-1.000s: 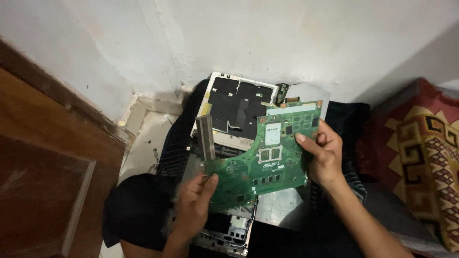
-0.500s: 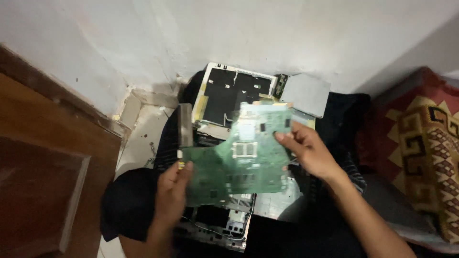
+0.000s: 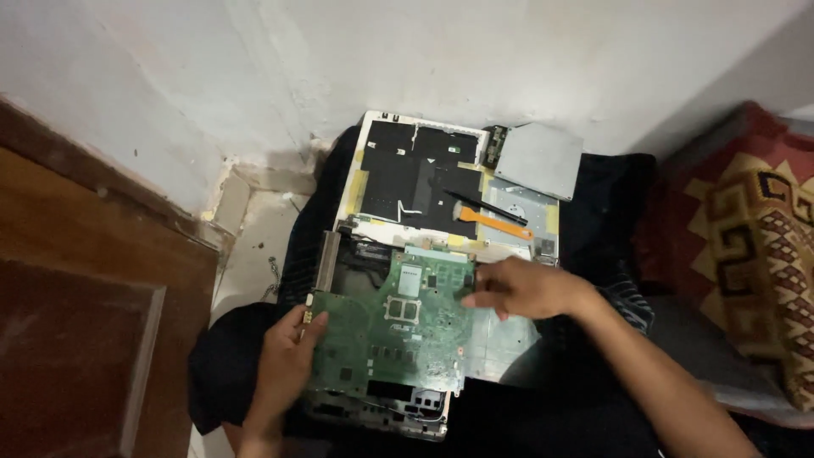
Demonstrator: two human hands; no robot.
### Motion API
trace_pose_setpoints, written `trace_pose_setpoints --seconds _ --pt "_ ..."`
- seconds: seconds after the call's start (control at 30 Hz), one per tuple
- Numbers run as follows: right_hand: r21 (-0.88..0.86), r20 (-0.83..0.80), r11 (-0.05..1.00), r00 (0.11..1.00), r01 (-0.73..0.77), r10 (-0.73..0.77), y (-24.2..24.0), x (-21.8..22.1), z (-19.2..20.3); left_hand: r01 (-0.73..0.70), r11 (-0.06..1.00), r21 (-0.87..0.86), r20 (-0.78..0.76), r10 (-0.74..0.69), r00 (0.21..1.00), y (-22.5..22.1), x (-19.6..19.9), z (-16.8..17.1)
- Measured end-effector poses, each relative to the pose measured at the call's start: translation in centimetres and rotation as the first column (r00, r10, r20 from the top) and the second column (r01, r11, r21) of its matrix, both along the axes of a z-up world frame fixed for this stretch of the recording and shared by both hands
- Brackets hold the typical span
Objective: Disassembling a laptop by removing screws and disconnecting the motherboard using a spudger and screwdriver.
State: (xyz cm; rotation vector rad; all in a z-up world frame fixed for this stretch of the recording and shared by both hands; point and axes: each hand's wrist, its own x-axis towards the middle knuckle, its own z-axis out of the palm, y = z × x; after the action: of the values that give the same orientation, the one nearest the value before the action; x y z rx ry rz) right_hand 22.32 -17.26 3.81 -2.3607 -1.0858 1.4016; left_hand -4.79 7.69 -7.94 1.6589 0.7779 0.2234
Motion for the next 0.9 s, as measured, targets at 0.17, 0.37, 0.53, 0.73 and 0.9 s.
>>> trace_pose_setpoints --seconds 0.17,0.37,0.53,0.73,0.9 --pt "0.409 0.313 0.887 0.879 0.217 -0.359 -1.9 4.3 -3.4 -0.013 0.998 0.059 -0.089 0.019 0.996 0.1 0.1 -0.1" --pt "0.439 0.565 0.880 0.707 0.180 -0.426 -3.1 7.6 -8.7 0.028 0.984 0.177 -0.198 0.007 0.980 -0.4 0.0 2.4" --pt "0.301 0.600 0.935 0.724 0.188 -0.339 -1.7 8.5 -7.2 0.045 0.935 0.351 -0.415 0.113 0.903 -1.6 1.5 6.6" --pt "0.346 0.688 0.938 0.677 0.011 -0.261 -2.3 10.0 -10.8 0.142 0.880 0.453 -0.447 0.086 0.890 -2.0 1.7 7.6" --pt "0.488 0.366 0.829 0.798 0.273 -0.479 -2.4 8.1 -4.9 0.179 0.846 0.503 -0.531 0.138 0.836 -2.4 1.8 8.5"
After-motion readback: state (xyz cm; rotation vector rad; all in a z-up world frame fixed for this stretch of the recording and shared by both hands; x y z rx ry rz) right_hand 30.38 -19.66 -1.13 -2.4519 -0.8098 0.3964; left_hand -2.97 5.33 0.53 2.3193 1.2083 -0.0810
